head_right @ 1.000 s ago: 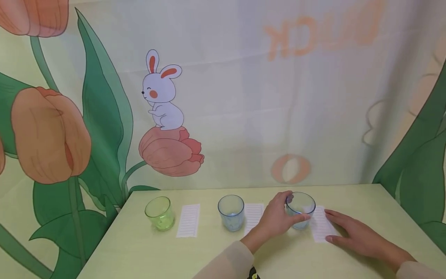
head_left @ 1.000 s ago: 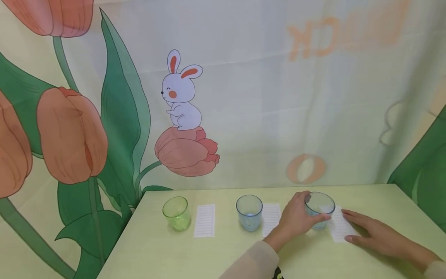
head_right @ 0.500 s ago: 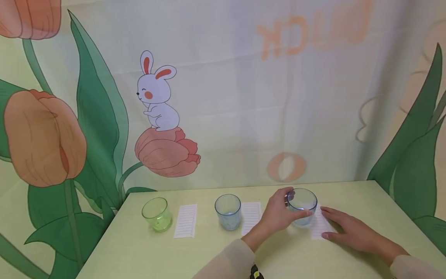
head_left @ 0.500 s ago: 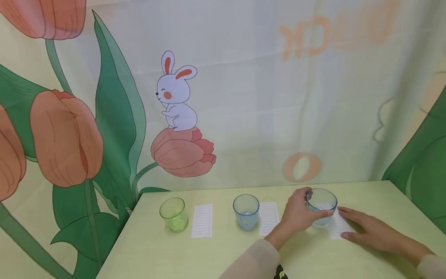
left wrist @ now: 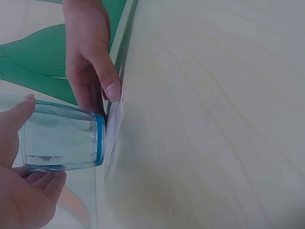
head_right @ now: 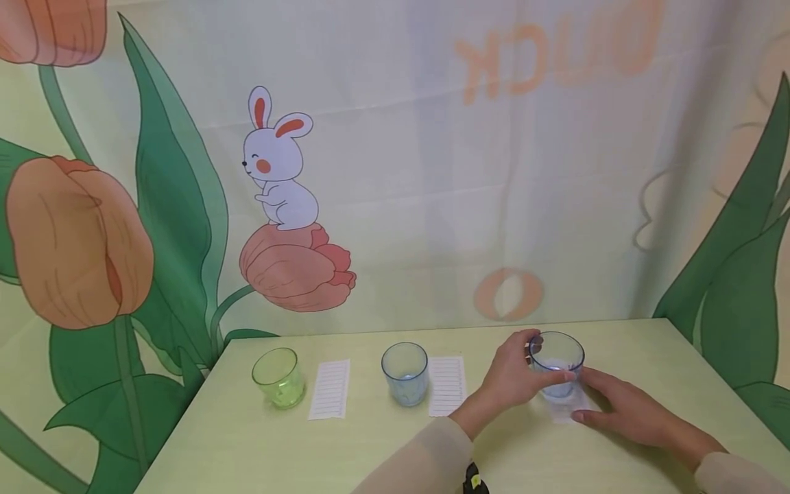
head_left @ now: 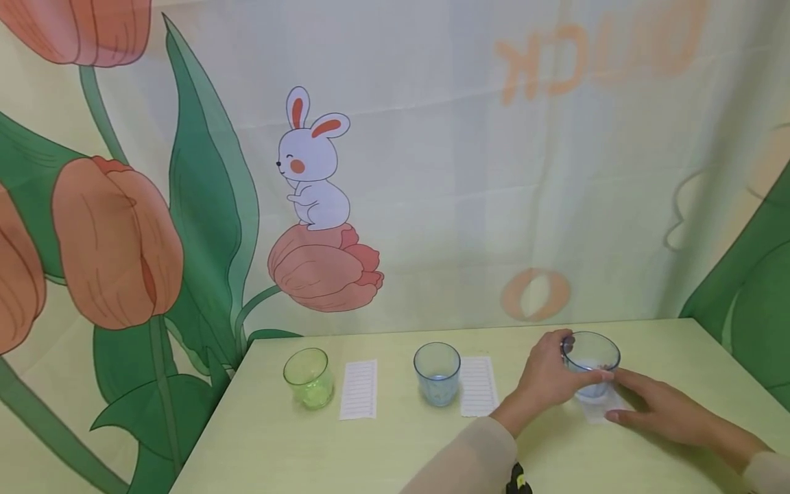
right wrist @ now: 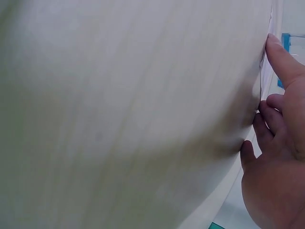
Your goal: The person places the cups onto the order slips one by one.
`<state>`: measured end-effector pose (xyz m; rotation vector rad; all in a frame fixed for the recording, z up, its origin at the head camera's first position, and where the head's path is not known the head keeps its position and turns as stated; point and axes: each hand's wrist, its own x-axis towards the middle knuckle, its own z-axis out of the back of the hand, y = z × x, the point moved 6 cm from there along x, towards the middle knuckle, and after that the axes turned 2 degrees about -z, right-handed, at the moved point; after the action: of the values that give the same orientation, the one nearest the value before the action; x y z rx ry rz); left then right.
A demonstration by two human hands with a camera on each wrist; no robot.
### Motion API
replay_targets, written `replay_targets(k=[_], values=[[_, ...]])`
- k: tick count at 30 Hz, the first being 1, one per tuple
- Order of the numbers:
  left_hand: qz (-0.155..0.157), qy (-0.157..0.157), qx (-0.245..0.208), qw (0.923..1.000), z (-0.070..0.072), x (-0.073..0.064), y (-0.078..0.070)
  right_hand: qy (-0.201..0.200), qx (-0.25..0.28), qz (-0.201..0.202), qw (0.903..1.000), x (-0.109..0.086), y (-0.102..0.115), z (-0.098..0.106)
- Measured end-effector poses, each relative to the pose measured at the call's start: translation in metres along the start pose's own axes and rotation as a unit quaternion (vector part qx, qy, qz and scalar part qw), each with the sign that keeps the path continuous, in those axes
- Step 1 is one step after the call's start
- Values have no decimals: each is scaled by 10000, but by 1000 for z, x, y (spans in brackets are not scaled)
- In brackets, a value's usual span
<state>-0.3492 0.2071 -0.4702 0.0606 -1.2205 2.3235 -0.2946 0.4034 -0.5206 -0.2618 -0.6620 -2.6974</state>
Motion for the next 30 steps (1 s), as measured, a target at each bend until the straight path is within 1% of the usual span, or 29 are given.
replay_targets(k=[6, 13, 18, 23, 30], values=[[-48, 30, -32, 10000, -6, 3, -1, 89, 32, -114, 9999, 1, -2, 0], [27, 27, -77, 10000, -11, 3, 2, 144, 123, -189, 9996, 1, -3, -1], [0, -25, -8, 10000, -13, 3, 0, 201, 351, -339, 9986, -1, -6, -2], [15, -33, 112, 9999, -13, 2, -2, 397, 713, -589, 9949, -1, -11, -4], [19, -119, 77, 9999, -16, 2, -3, 499, 827, -668, 9931, 0, -13, -3]])
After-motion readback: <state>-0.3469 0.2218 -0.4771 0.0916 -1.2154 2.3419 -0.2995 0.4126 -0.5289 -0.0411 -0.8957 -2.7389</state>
